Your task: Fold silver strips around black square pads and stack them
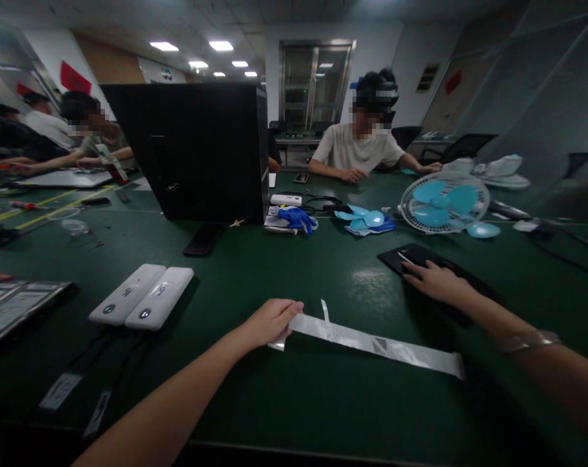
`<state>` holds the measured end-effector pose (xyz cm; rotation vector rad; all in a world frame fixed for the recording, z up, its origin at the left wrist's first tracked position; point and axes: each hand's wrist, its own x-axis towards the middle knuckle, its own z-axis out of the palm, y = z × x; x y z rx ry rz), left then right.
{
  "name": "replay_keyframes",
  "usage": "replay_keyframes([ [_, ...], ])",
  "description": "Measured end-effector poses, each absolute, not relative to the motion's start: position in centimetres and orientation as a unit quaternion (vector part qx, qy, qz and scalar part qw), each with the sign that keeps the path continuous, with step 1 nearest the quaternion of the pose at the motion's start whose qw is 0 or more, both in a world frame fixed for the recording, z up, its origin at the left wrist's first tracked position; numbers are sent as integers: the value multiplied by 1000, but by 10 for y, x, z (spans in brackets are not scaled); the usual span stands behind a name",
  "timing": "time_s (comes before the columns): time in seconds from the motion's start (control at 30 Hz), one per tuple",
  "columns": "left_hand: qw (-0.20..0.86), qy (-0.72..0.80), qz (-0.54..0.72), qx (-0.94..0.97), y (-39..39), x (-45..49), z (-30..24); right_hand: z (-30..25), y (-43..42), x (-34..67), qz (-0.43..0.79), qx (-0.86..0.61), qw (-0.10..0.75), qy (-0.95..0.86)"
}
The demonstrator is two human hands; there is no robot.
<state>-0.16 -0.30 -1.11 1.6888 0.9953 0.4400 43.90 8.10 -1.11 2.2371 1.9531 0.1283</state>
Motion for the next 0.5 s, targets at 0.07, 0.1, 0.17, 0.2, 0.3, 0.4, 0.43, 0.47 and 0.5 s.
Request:
replay_keyframes([
  [0.07, 535, 421, 181, 710, -4, -2, -10, -10, 75, 401, 41, 727, 86, 680],
  [0.1, 531, 424, 177, 712, -5, -2, -9, -9, 72, 382, 42, 713, 84, 695],
  [0.17, 519, 422, 167, 724, -6, -2, -6, -7, 65, 348, 48, 684, 74, 724],
  [0.2, 508, 419, 163, 735, -7, -2, -4, -6, 61, 332, 51, 665, 63, 743],
  [0.3, 413, 419, 176, 789, -11, -1, 3, 0, 51, 295, 48, 592, 8, 805],
  [0.4, 252, 428, 188, 847, -14, 0, 10, 7, 43, 269, 11, 523, -37, 852],
  [0.43, 212, 425, 183, 861, -15, 0, 13, 9, 41, 264, -6, 503, -46, 863],
  [0.47, 181, 422, 177, 870, -16, -1, 15, 11, 38, 258, -26, 481, -55, 875],
  [0.5, 165, 421, 173, 875, -16, -1, 16, 13, 36, 254, -47, 458, -64, 886],
])
